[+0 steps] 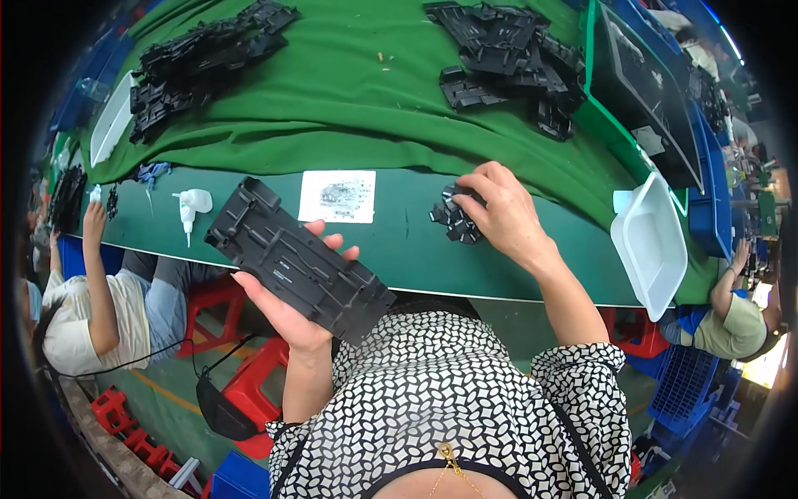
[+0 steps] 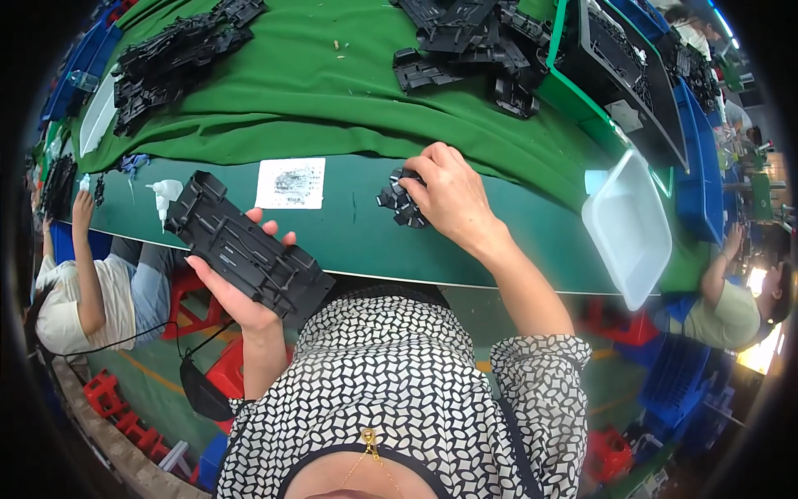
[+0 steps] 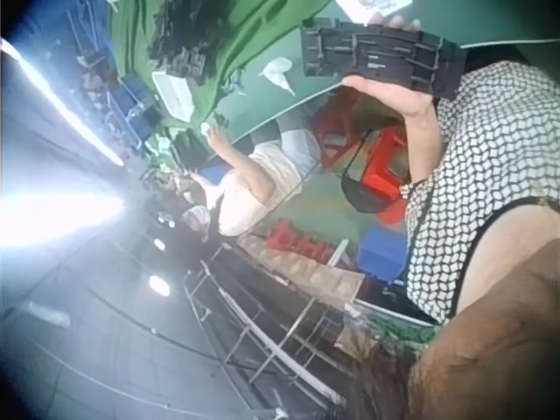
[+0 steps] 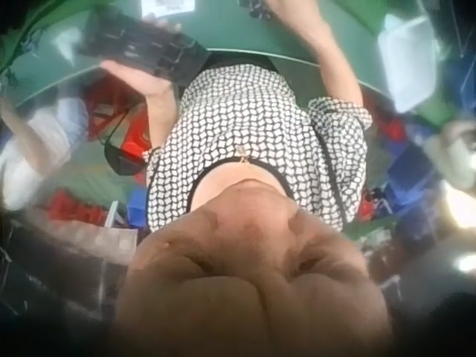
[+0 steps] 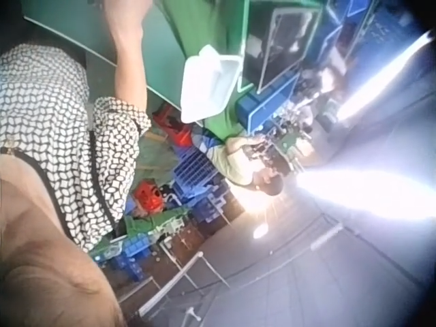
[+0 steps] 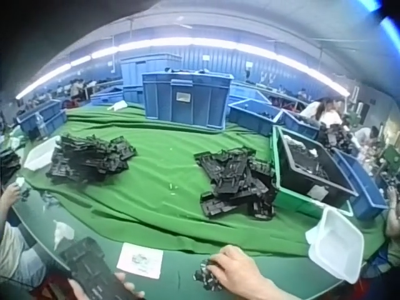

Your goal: Assembling small plastic components onto a black toy car chassis at a factory workbench.

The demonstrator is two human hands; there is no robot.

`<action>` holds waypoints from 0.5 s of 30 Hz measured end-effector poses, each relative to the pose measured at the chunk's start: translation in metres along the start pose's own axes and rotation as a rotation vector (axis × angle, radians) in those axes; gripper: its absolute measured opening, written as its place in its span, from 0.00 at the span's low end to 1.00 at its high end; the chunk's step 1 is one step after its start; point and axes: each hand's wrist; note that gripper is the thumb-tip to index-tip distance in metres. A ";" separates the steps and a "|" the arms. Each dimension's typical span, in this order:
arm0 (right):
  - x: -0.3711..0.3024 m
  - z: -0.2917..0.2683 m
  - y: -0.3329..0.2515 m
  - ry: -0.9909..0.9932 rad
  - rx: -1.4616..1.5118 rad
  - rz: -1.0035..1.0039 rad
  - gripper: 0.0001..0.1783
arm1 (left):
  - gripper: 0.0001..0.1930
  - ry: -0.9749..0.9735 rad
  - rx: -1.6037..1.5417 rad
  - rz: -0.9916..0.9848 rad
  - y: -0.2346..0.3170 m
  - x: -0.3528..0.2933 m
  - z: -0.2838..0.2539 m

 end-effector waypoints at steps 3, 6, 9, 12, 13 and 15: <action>-0.002 -0.003 0.002 -0.065 0.053 0.060 0.08 | 0.45 -0.008 0.004 -0.007 0.000 0.000 -0.003; -0.005 -0.003 0.008 0.014 0.117 0.057 0.08 | 0.45 -0.002 -0.009 -0.020 -0.002 0.003 -0.005; -0.005 -0.012 -0.003 0.060 0.504 0.422 0.08 | 0.45 -0.007 -0.007 -0.035 -0.001 0.003 -0.006; -0.007 -0.015 0.006 0.044 0.800 0.607 0.07 | 0.39 -0.017 0.019 -0.017 0.000 0.004 -0.004; -0.008 -0.017 0.008 0.042 0.916 0.650 0.07 | 0.39 -0.020 0.013 -0.023 0.000 0.005 -0.005; -0.009 -0.020 0.014 0.026 0.974 0.695 0.07 | 0.44 0.031 -0.058 -0.049 -0.001 0.005 -0.008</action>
Point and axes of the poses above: each hand's wrist, its own x-axis towards the middle knuckle, its own z-axis out of the palm, y = z × x, and after that the axes turned 12 degrees about x, right-handed
